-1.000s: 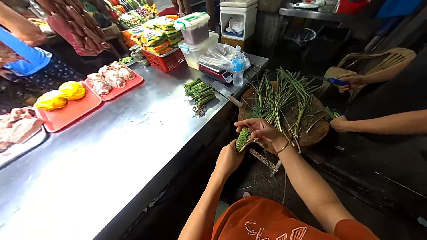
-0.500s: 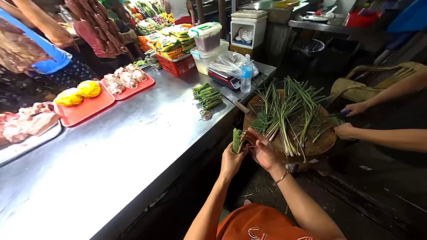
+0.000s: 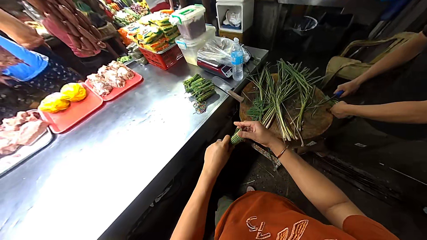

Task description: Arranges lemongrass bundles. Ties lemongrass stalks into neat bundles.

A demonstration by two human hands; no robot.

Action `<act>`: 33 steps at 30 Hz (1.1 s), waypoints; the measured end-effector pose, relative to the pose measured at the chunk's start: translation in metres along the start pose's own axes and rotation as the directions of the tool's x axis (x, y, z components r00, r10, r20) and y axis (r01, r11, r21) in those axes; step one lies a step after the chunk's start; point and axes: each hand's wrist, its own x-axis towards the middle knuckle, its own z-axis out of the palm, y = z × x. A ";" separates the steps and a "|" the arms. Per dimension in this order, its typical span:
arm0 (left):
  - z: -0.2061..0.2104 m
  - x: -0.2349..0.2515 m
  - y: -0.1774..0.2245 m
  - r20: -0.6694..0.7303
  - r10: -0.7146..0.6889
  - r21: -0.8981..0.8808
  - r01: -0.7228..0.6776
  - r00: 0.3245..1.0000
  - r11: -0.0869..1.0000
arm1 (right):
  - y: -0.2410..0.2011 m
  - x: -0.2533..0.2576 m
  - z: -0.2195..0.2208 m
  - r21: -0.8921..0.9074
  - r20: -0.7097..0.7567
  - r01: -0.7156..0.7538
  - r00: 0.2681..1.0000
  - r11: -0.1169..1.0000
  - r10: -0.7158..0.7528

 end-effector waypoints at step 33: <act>0.081 0.076 -0.017 -0.066 -0.162 -0.997 -0.072 0.985 -0.028 | 0.048 0.024 0.031 0.805 -0.117 -0.212 0.859 0.554 0.499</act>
